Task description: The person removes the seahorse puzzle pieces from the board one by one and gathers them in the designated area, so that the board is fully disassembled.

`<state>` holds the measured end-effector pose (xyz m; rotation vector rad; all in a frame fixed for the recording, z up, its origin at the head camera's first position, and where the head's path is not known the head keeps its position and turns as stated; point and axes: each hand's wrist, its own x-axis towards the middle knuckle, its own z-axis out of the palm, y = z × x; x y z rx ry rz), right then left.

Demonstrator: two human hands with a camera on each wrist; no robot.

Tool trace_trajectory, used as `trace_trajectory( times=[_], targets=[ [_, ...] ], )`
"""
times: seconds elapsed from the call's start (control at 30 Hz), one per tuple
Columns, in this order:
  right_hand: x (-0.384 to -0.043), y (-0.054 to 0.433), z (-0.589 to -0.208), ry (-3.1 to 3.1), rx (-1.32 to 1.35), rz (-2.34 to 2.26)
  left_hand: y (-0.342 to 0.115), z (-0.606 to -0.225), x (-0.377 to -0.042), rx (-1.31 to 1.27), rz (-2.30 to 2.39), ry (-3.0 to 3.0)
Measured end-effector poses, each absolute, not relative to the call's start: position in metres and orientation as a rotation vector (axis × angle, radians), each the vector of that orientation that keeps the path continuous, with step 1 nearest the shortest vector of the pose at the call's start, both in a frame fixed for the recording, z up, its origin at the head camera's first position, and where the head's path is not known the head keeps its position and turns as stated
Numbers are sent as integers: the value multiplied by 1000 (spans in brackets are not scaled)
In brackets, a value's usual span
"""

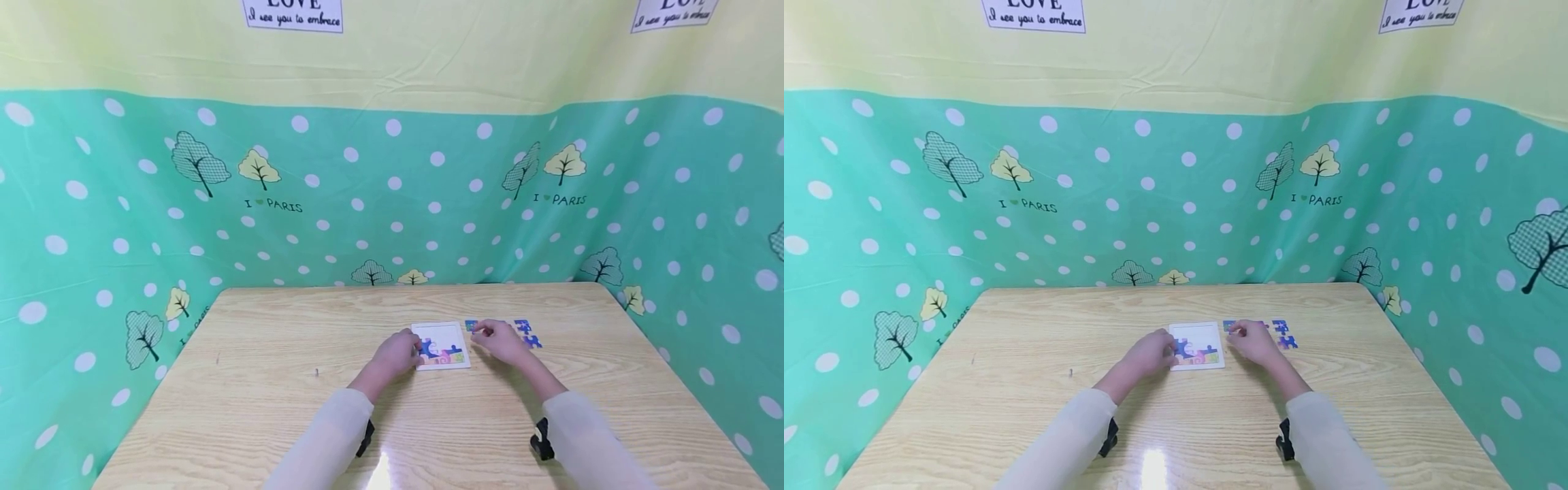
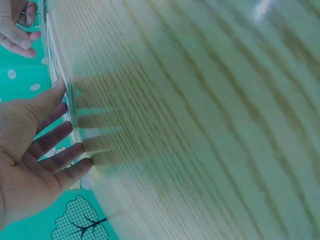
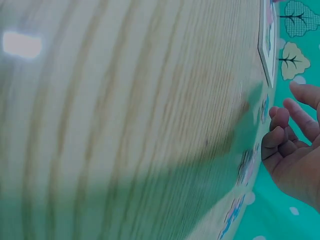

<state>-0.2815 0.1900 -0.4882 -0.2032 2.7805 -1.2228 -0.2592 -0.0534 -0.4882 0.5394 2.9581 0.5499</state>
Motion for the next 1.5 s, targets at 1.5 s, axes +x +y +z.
trace_trajectory(
  times=[1.5],
  targets=[
    [-280, 123, -486, 2717, -302, -1234, -53, -481, -257, 531, 553, 2948]
  ],
)
